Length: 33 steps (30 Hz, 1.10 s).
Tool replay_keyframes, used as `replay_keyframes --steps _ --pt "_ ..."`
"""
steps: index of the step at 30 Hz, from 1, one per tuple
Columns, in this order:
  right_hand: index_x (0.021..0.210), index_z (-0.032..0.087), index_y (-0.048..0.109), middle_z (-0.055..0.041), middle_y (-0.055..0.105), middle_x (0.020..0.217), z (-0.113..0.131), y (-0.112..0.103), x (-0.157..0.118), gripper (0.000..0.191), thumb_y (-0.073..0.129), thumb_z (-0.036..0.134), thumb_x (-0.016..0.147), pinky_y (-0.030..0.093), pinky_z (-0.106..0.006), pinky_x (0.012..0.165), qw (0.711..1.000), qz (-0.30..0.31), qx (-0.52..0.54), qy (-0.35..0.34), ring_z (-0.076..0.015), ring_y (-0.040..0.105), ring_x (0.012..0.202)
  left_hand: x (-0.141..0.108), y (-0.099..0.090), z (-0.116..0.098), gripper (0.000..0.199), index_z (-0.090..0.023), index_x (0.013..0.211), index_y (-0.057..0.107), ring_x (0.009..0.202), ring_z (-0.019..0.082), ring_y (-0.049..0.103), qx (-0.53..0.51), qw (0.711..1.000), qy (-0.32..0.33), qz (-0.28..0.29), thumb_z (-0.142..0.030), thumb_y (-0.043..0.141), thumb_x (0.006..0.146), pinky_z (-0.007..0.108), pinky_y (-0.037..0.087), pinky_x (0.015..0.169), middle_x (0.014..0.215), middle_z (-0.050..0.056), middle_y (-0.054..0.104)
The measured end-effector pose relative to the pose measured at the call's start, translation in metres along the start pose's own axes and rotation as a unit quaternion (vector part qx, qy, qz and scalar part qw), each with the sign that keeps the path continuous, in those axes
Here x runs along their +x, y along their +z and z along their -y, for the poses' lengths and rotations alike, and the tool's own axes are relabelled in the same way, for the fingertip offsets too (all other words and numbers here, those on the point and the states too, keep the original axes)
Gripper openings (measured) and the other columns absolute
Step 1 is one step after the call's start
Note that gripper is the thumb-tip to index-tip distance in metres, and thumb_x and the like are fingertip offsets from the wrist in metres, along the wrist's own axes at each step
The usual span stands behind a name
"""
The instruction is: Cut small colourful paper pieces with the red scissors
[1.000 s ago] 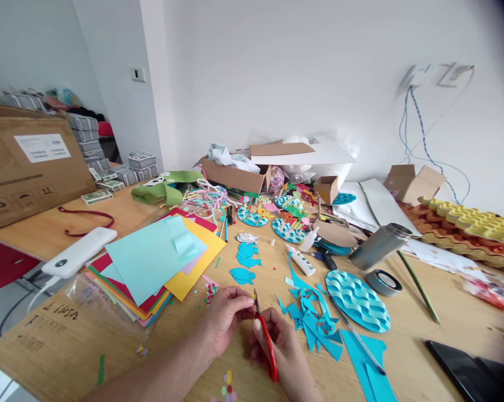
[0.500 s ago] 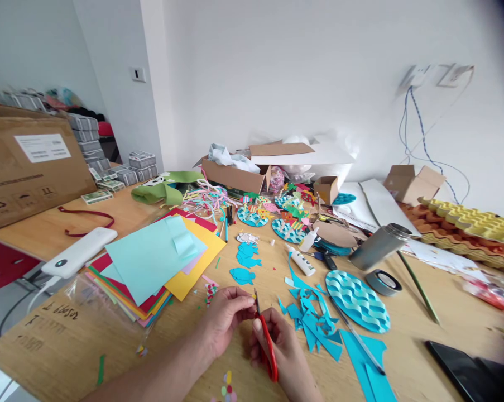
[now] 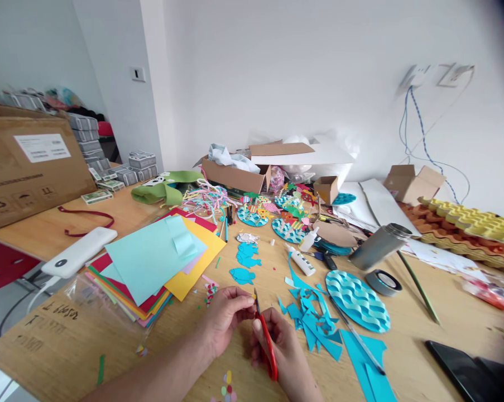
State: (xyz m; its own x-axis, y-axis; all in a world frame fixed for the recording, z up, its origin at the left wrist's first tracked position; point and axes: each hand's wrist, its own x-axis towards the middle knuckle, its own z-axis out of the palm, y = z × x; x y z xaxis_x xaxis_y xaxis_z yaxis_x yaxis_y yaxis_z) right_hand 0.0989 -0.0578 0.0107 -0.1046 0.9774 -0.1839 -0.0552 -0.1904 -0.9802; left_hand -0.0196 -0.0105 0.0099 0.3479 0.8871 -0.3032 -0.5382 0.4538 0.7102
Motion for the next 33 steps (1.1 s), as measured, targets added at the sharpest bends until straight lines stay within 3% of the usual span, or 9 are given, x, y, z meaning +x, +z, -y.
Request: replay_keyframes --steps 33 --pt "0.069 0.02 0.039 0.0042 0.058 0.053 -0.0064 -0.0034 0.0013 0.038 0.06 0.051 0.074 0.037 -0.016 0.033 1.0 0.005 -0.017 0.005 -0.0071 0.05 0.034 0.0005 0.0008 -0.0071 0.011 -0.013 0.06 0.061 0.059 0.013 0.052 0.032 0.999 -0.004 0.001 -0.02 0.069 0.057 0.027 0.039 0.063 0.059 0.002 0.059"
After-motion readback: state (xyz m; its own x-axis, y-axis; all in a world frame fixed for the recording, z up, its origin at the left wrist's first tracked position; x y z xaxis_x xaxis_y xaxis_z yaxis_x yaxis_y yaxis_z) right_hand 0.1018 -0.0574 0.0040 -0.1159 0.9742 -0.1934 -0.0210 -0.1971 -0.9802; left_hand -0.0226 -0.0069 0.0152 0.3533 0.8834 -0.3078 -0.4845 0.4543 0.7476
